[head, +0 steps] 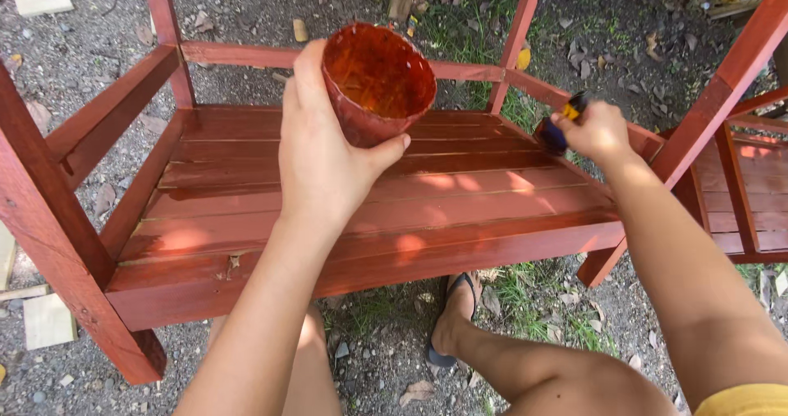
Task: The person applies reddish-brown stain to a wooden shelving unit using a brush. They repeatedly dip the brush into a container of stain and coat the shelves and frame, working from the lower shelves upward.
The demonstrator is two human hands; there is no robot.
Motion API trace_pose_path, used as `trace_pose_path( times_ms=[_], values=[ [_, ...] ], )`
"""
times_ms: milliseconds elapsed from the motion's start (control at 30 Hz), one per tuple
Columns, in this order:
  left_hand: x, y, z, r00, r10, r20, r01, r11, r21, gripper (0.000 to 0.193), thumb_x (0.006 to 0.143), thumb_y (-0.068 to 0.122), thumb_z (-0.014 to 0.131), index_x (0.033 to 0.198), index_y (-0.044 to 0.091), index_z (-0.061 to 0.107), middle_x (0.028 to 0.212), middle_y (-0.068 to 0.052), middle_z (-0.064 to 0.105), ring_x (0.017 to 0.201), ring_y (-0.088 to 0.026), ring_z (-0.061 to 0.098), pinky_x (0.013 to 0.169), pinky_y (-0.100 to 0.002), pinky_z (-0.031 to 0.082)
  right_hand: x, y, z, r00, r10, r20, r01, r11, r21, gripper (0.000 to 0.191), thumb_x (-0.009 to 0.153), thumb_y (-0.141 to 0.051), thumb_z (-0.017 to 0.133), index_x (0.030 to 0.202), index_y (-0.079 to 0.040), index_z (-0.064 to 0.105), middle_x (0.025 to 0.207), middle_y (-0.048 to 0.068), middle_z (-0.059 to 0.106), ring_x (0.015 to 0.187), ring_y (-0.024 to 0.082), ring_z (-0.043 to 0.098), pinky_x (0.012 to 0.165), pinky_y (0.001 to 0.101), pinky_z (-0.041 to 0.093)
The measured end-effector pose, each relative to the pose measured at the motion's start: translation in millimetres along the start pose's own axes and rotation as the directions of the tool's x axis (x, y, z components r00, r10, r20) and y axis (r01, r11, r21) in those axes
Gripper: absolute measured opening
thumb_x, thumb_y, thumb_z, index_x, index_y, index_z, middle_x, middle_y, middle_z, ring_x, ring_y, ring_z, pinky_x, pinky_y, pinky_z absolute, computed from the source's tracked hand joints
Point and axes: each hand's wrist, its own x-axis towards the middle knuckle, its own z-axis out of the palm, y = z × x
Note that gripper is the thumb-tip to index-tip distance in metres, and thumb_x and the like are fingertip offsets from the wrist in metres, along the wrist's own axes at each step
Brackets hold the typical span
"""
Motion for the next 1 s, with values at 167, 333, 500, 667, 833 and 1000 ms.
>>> trace_pose_path(
  times_ms=[167, 333, 500, 667, 833, 1000],
  values=[
    [6, -4, -25, 0.998, 0.052, -0.038, -0.049, 0.996, 0.076, 0.11, 0.067, 0.019, 0.105, 0.15, 0.012, 0.033, 0.138, -0.017, 0.057, 0.13, -0.037, 0.059, 0.107, -0.045, 0.052, -22, -41, 24, 0.99, -0.073, 0.122, 0.104, 0.958, -0.266, 0.061, 0.096, -0.051, 0.073, 0.077, 0.007, 0.071, 0.072, 0.031, 0.067, 0.074, 0.046, 0.07, 0.072, 0.0524, 0.058],
    [14, -11, -69, 0.97, 0.205, -0.126, -0.193, 0.976, 0.101, 0.099, 0.069, 0.012, 0.101, 0.143, 0.011, 0.036, 0.134, -0.016, 0.058, 0.128, -0.035, 0.059, 0.108, -0.044, 0.05, -38, -163, 58, 0.964, -0.237, 0.118, 0.245, 0.967, -0.065, 0.055, 0.091, -0.048, 0.073, 0.07, 0.003, 0.07, 0.065, 0.028, 0.064, 0.068, 0.045, 0.069, 0.065, 0.0535, 0.056],
    [14, -20, -111, 0.978, 0.151, -0.141, -0.126, 0.977, 0.173, 0.098, 0.073, 0.016, 0.101, 0.146, 0.008, 0.035, 0.139, -0.016, 0.059, 0.138, -0.033, 0.061, 0.117, -0.042, 0.051, -59, -316, 76, 0.932, -0.335, 0.14, 0.306, 0.933, 0.19, 0.051, 0.088, -0.044, 0.075, 0.069, 0.003, 0.07, 0.065, 0.025, 0.067, 0.068, 0.04, 0.072, 0.067, 0.0495, 0.058],
    [13, -27, -125, 0.981, 0.113, -0.159, -0.079, 0.976, 0.202, 0.098, 0.075, 0.023, 0.103, 0.145, 0.008, 0.036, 0.14, -0.015, 0.061, 0.134, -0.032, 0.063, 0.115, -0.042, 0.053, -84, -429, 95, 0.912, -0.378, 0.161, 0.167, 0.699, 0.695, 0.03, 0.091, -0.028, 0.069, 0.084, 0.001, 0.072, 0.073, 0.019, 0.074, 0.067, 0.031, 0.075, 0.058, 0.0445, 0.059],
    [14, -31, -128, 0.981, 0.09, -0.171, -0.052, 0.975, 0.215, 0.104, 0.071, 0.022, 0.103, 0.148, 0.008, 0.035, 0.14, -0.017, 0.06, 0.134, -0.033, 0.062, 0.113, -0.042, 0.053, -89, -438, 101, 0.83, -0.189, 0.524, -0.404, 0.444, 0.8, 0.02, 0.098, -0.017, 0.06, 0.109, -0.001, 0.066, 0.092, 0.012, 0.076, 0.064, 0.02, 0.074, 0.047, 0.0325, 0.06],
    [11, -30, -134, 0.987, 0.084, -0.136, -0.053, 0.976, 0.213, 0.103, 0.072, 0.021, 0.104, 0.148, 0.008, 0.035, 0.141, -0.016, 0.061, 0.134, -0.033, 0.062, 0.113, -0.042, 0.052, -53, -284, 59, 0.888, 0.03, 0.458, -0.352, 0.684, 0.639, 0.024, 0.094, -0.016, 0.073, 0.107, 0.002, 0.065, 0.093, 0.014, 0.077, 0.068, 0.021, 0.076, 0.047, 0.0293, 0.058]
  ],
)
